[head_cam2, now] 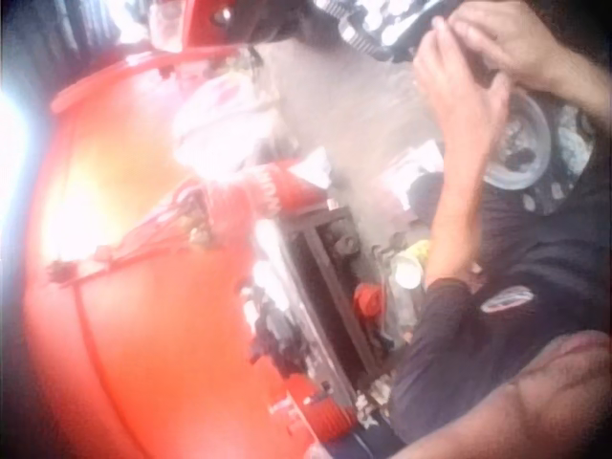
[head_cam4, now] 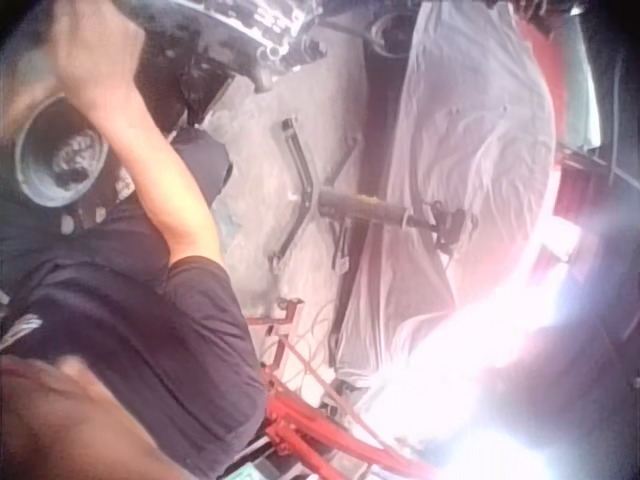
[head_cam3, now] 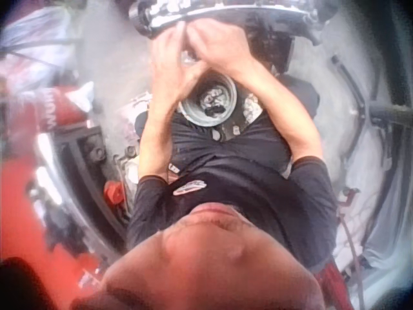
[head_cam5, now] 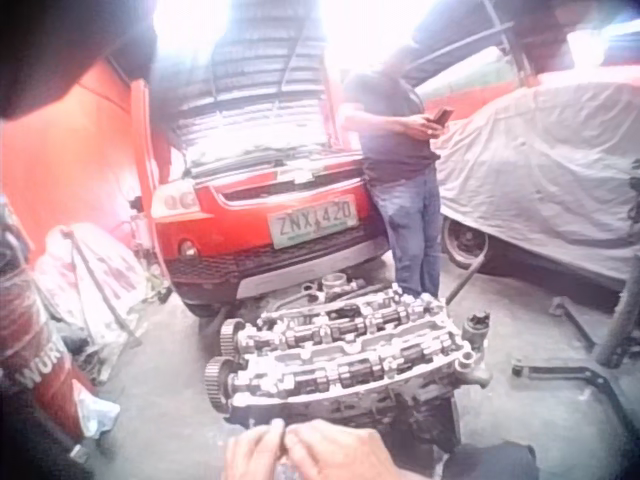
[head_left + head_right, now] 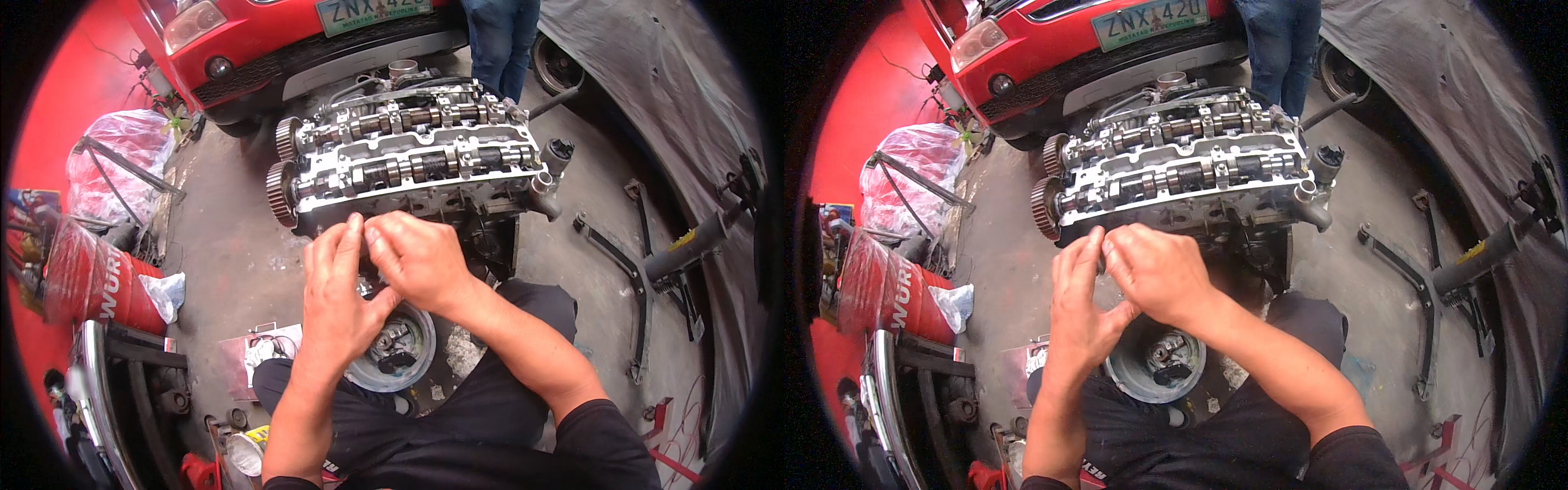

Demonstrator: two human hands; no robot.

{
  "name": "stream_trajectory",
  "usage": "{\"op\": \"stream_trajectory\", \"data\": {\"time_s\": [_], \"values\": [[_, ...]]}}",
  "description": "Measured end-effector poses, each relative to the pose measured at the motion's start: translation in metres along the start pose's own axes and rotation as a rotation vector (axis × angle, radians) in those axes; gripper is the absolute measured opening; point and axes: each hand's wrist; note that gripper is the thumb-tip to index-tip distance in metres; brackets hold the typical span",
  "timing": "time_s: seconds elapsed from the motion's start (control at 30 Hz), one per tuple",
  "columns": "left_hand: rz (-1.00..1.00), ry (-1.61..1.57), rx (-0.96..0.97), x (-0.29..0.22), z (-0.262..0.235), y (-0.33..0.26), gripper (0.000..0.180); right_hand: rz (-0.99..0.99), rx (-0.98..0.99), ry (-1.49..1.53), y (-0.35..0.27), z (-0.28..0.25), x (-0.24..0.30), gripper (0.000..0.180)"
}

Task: The person sits on the floor and installs small metal engine components onto a disassembled engine block. They repeatedly pick up parts, wipe them with a cloth, apply lubricant from a container, and place them into the engine's camshaft area.

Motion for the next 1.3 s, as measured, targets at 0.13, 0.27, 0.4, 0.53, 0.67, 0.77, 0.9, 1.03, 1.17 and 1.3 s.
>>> {"op": "stream_trajectory", "data": {"time_s": [0.13, 0.27, 0.4, 0.53, 0.67, 0.77, 0.9, 1.03, 1.17, 1.3], "values": [[-0.07, -0.004, 0.098, 0.014, 0.007, 0.006, 0.082, 0.076, 0.096, -0.001, -0.004, 0.008, -0.009, 0.018], [0.053, 0.025, -0.09, 0.032, 0.045, 0.017, 0.068, 0.203, 0.045, 0.164, -0.015, 0.005, -0.018, 0.039], [-0.104, -0.372, -0.189, 0.029, 0.066, 0.039, 0.066, 0.427, 0.067, 0.433, -0.007, -0.016, -0.033, 0.039], [-0.129, -0.481, -0.175, 0.021, 0.085, 0.047, 0.066, 0.377, -0.006, 0.282, -0.013, -0.02, -0.041, 0.033], [-0.077, -0.385, -0.193, 0.019, 0.096, 0.05, 0.064, 0.38, -0.086, 0.19, -0.018, -0.019, -0.041, 0.028], [-0.026, -0.269, -0.209, 0.02, 0.1, 0.05, 0.064, 0.373, -0.09, 0.161, -0.021, -0.019, -0.041, 0.031], [-0.007, -0.256, -0.157, 0.02, 0.092, 0.051, 0.064, 0.353, -0.115, 0.078, -0.02, -0.017, -0.039, 0.029], [0.004, -0.271, -0.05, 0.022, 0.072, 0.049, 0.063, 0.288, -0.12, -0.038, -0.017, -0.02, -0.039, 0.027], [-0.294, -0.753, -0.207, 0.023, 0.048, 0.042, 0.048, 0.101, -0.186, -0.233, -0.014, -0.023, -0.037, 0.027], [-0.385, -0.467, -0.087, -0.015, 0.034, 0.045, 0.026, 0.001, -0.231, -0.327, -0.014, -0.015, -0.032, 0.023]]}}
Point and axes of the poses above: each hand's wrist, its own y-axis towards the middle knuckle, its own z-axis out of the palm, x = y × z, and after that the axes turned 6 degrees about x, right-handed
